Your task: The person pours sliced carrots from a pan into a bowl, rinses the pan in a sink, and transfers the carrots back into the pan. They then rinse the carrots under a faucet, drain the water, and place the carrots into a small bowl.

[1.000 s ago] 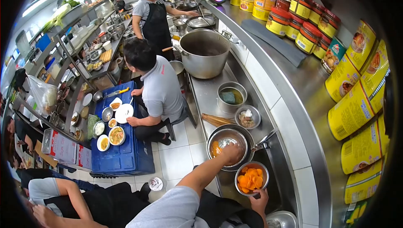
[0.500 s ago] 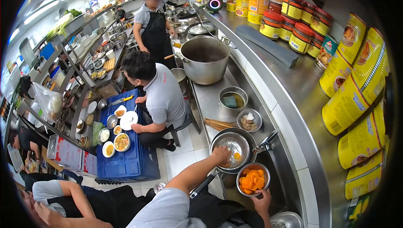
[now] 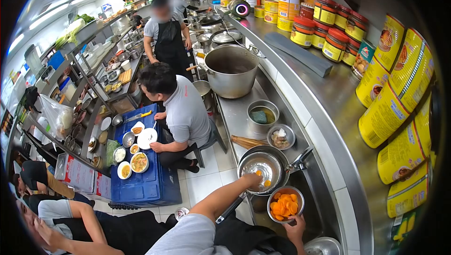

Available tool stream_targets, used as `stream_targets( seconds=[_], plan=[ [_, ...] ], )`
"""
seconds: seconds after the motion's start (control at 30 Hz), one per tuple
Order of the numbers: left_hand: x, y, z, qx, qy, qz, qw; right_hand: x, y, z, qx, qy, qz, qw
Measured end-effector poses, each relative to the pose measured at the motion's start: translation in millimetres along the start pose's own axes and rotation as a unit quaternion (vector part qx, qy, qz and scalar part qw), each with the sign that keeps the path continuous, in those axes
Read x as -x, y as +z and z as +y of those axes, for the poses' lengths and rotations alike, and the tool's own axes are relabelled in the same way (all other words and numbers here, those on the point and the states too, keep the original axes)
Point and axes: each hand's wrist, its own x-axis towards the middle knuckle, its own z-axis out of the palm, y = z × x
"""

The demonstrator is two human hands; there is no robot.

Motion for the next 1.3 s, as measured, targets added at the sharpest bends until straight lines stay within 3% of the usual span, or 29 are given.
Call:
stream_targets(
  seconds=[0.2,0.4,0.47,0.53,0.6,0.67,0.73,0.9,0.97,1.17,1.27,1.3],
  plan=[
    [19.5,-19.8,4.4,-0.061,-0.06,-0.007,0.996,0.2,-1.1,-8.5,0.016,-0.002,0.0,1.0],
    [17.7,-21.6,-0.9,-0.021,-0.01,-0.043,0.999,1.9,0.9,1.3,0.0,0.01,-0.014,1.0],
    [7.9,-8.2,-9.5,0.002,-0.008,-0.005,1.0,0.1,3.1,-1.9,-0.003,0.001,-0.021,1.0],
    [-1.7,-3.6,-14.7,0.019,0.029,-0.04,0.999,0.5,3.1,-11.9,0.003,0.009,-0.001,1.0],
    [-28.7,9.5,-18.3,-0.021,0.035,-0.065,0.997,5.9,5.5,18.0,0.006,-0.009,-0.001,1.0],
    [-7.2,-9.7,-11.8,0.007,0.017,-0.084,0.996,3.6,17.6,38.1,0.006,-0.063,0.031,0.998],
    [-12.0,-3.0,-18.3,0.058,0.028,-0.064,0.996,6.6,23.6,49.9,-0.02,0.009,0.034,0.999],
    [20.7,-31.0,-1.2,0.076,0.026,-0.074,0.994,3.3,18.7,41.0,-0.007,0.001,0.027,1.0],
    [2.0,-12.2,-12.0,0.064,0.041,-0.056,0.996,5.1,20.7,59.9,0.026,-0.054,0.044,0.997],
    [-4.1,-8.6,-15.9,0.059,0.054,-0.014,0.997,0.1,13.8,16.0,0.008,-0.016,0.029,0.999],
    [5.2,-22.6,-13.5,0.112,0.014,0.062,0.992,0.0,12.0,10.1,0.006,-0.013,0.019,1.0],
    [12.8,-32.8,-10.4,0.224,-0.022,0.04,0.974,0.0,11.2,7.4,0.016,-0.012,0.012,1.0]
  ],
)
